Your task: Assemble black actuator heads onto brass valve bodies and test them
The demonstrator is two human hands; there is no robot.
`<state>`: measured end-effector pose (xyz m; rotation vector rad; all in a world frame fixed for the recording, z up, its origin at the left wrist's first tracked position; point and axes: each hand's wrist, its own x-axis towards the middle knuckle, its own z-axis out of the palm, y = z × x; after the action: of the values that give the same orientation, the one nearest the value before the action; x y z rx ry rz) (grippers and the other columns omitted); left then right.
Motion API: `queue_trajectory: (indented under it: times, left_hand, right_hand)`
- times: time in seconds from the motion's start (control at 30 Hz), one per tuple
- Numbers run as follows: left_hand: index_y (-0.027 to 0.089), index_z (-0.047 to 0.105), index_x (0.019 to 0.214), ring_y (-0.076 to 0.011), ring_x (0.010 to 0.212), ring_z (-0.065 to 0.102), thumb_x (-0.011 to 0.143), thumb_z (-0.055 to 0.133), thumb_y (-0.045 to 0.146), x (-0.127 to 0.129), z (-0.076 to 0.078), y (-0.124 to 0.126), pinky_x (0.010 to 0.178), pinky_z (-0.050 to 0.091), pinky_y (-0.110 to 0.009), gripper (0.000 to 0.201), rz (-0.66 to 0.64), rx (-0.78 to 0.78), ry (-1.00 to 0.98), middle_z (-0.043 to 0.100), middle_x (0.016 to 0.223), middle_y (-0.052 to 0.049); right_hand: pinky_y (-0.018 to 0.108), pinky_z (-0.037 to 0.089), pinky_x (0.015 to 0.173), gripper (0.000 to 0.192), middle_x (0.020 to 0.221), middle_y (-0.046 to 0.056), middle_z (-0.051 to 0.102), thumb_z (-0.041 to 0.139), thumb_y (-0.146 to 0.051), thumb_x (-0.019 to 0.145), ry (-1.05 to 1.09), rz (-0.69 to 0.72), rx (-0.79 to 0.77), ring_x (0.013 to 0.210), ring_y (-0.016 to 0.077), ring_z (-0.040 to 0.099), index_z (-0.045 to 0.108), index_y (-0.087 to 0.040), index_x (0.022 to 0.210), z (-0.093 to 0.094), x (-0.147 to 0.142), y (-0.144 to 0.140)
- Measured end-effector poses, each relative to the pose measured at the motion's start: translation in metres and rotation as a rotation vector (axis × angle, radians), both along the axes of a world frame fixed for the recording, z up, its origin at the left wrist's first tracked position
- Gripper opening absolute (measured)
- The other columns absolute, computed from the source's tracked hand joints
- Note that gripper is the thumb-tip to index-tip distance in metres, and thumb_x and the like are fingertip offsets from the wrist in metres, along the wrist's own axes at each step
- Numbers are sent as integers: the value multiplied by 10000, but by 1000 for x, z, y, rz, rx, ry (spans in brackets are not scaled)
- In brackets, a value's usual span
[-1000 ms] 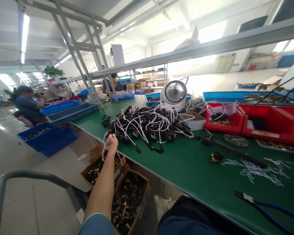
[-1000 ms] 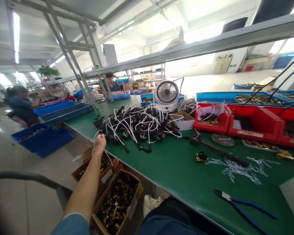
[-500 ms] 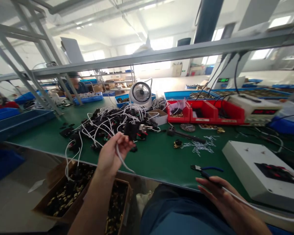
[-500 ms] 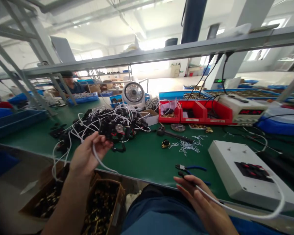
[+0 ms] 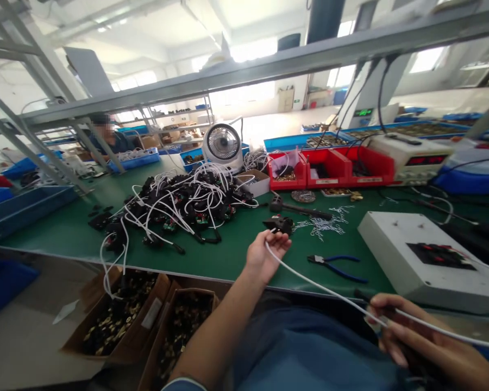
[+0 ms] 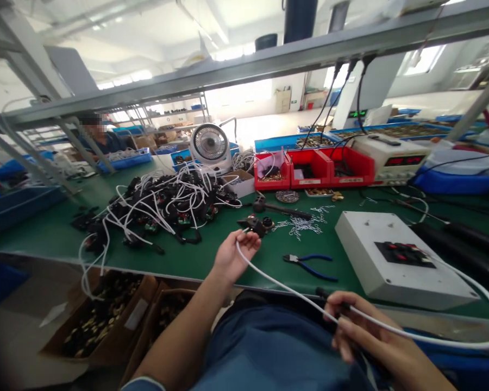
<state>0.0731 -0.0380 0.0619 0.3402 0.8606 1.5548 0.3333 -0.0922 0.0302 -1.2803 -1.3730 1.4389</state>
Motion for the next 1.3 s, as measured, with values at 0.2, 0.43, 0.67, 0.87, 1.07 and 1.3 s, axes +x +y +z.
queue_trajectory:
  times: [0.2,0.43,0.67,0.87,1.07,1.3]
  left_hand:
    - [135,622,1027,-165,843,646,942,624,301,-52,-49,-22,751,565,-347,186,52,-182,522,652,996,-43]
    - [222,605,976,-213,1130,581,905,625,219,1,-24,-63,1072,408,-367,74,78,34,958,629,1126,-50]
    - [242,666,1133,-169,877,700,994,520,295,50,-11,-83,784,539,-265,209,-450,548,1221,751,1002,-25]
    - [212,703,1057,-123,750,676,982,556,291,39,-3,-91,699,535,-201,184,-167,612,1331,732,862,-6]
    - [196,699,1060,-130,784,681,954,606,261,41,4,-95,771,551,-216,155,-118,656,1382,736,877,-15]
    - [204,705,1048,-133,749,685,964,589,284,38,4,-95,721,552,-218,164,-122,673,1422,740,849,-11]
  right_hand:
    - [251,570,607,462,836,28,634,877,-467,618,236,-148,-8,660,155,632,616,-232,917,9,4,8]
    - [188,447,467,337,785,-14,577,703,-493,858,273,5,110,504,68,506,566,-215,989,7,-41,-2]
    - [219,455,505,614,856,11,583,703,-688,761,327,-93,151,564,87,506,578,-232,1153,19,-36,-4]
    - [231,490,569,264,721,14,642,701,-462,880,317,-116,297,593,109,570,725,-239,1017,30,-19,-21]
    - [185,434,456,236,635,-7,618,717,-467,864,390,-168,278,524,97,561,705,-233,896,41,-25,-28]
    - [189,479,466,212,696,17,664,703,-435,884,289,-132,340,560,109,603,723,-226,914,41,-20,-28]
